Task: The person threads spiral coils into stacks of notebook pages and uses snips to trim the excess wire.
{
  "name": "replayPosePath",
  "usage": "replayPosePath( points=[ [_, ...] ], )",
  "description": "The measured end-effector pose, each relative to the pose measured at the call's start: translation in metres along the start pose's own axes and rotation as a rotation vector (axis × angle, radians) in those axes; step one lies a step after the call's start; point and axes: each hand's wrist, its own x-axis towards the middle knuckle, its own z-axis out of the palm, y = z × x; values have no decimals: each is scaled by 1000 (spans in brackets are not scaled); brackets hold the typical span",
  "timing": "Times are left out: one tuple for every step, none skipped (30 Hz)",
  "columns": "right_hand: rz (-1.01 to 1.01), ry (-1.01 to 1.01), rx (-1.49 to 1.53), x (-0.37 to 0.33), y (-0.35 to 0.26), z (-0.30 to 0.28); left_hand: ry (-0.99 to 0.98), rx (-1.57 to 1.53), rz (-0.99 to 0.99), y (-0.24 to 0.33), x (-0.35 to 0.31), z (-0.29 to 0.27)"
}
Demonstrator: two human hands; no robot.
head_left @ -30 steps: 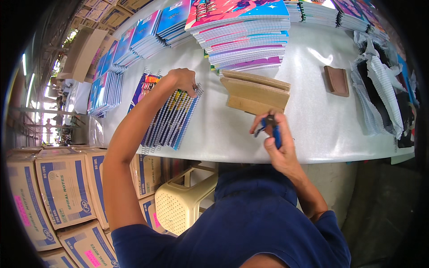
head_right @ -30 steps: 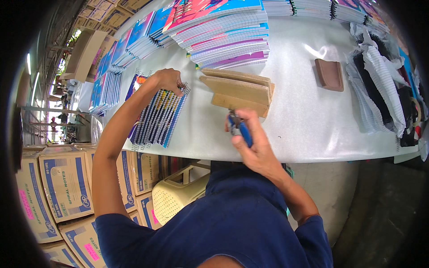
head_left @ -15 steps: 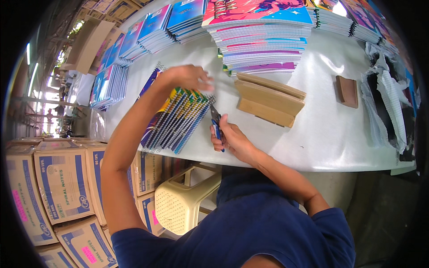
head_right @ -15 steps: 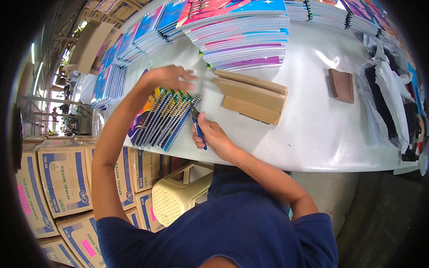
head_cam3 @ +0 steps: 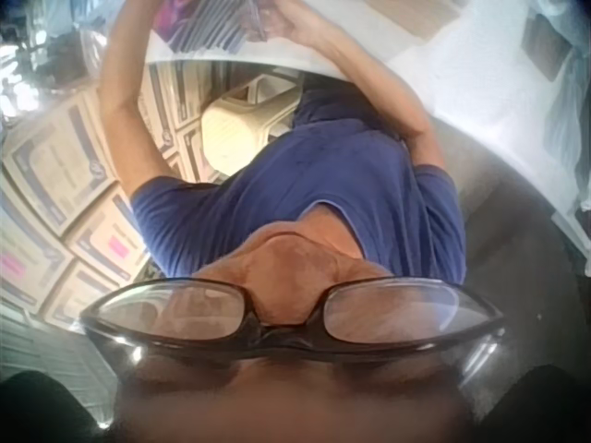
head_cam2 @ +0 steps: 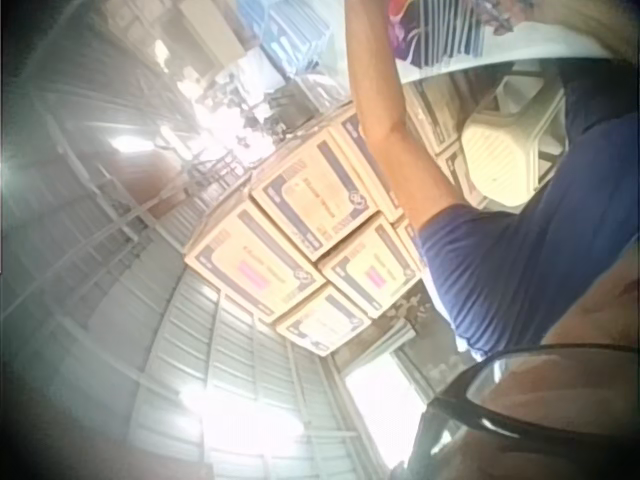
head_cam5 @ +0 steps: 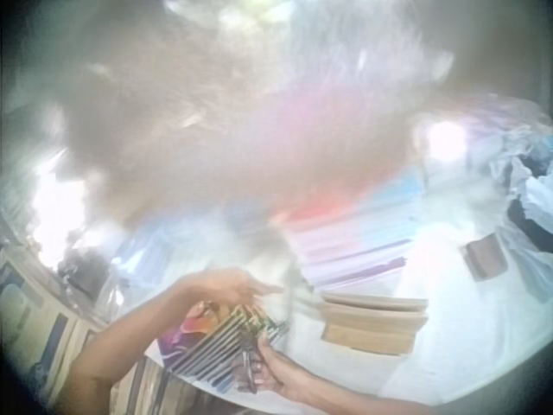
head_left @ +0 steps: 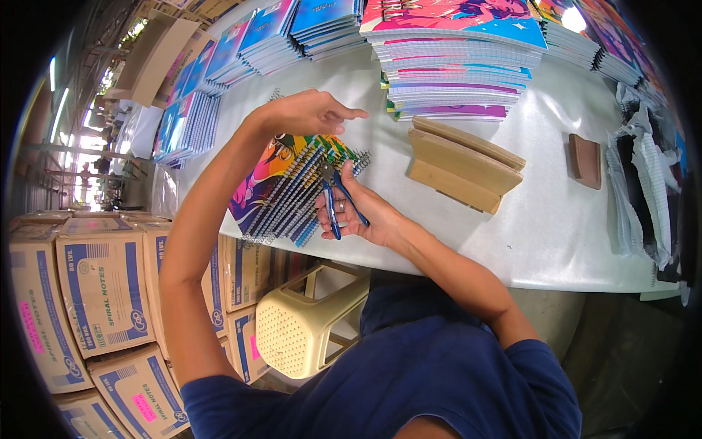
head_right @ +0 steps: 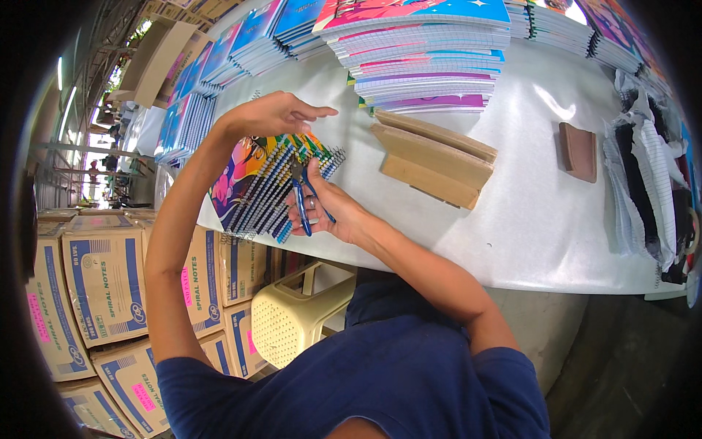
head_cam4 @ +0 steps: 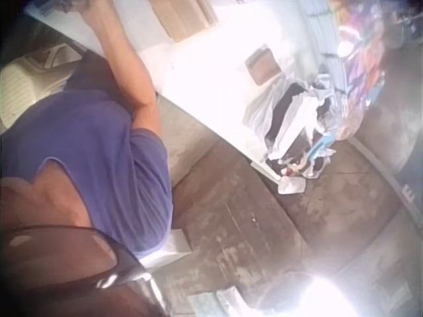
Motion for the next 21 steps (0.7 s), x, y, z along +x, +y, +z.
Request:
replayPosePath(
  points=[
    [-2,-1,3,1,1,-2,-25,28,-13,2,2,3],
    [-5,-1,6,2,2,-4,-51,56,-25,3,3,6],
    [-4,-4,9,1,4,-4,-34,65,-2,0,4,9],
    [-4,13,13,-1,5,-3,-18,73,20,-4,5,14],
    [-3,30,17,-3,6,-3,-1,82,43,-8,6,18],
    [-5,47,22,-6,7,-2,-19,56,-12,-1,6,17],
    [-22,55,18,-6,6,-5,-39,34,-57,12,10,14],
    [-39,65,14,-6,4,-8,-59,12,-102,19,14,12],
    [-48,64,5,-7,5,-7,-45,13,-72,13,14,13],
    [-53,57,6,-7,5,-6,-31,14,-41,4,16,15],
    [-59,50,8,-6,5,-4,-17,15,-10,-5,17,18],
    [-70,48,13,-5,4,-4,-33,14,-15,-4,18,17],
    [-62,40,7,-4,2,-4,-48,12,-21,-4,19,16],
    [-54,32,1,-4,-1,-4,-63,9,-28,-3,20,15],
    [-47,24,-5,-3,-3,-4,-90,-22,-50,1,19,13],
    [-40,19,-3,-3,-4,-4,-116,-54,-73,7,18,12],
    [-32,13,-1,-2,-4,-4,-143,-86,-97,11,18,12],
    [-22,5,0,-2,-4,-3,-150,-84,-99,13,18,12],
    [-29,11,3,-1,-3,-3,-157,-82,-101,14,18,12],
    [-36,18,6,0,-4,-2,-164,-80,-103,15,18,12],
    [-44,26,10,1,-4,-2,-159,-75,-103,15,18,12]
  ],
)
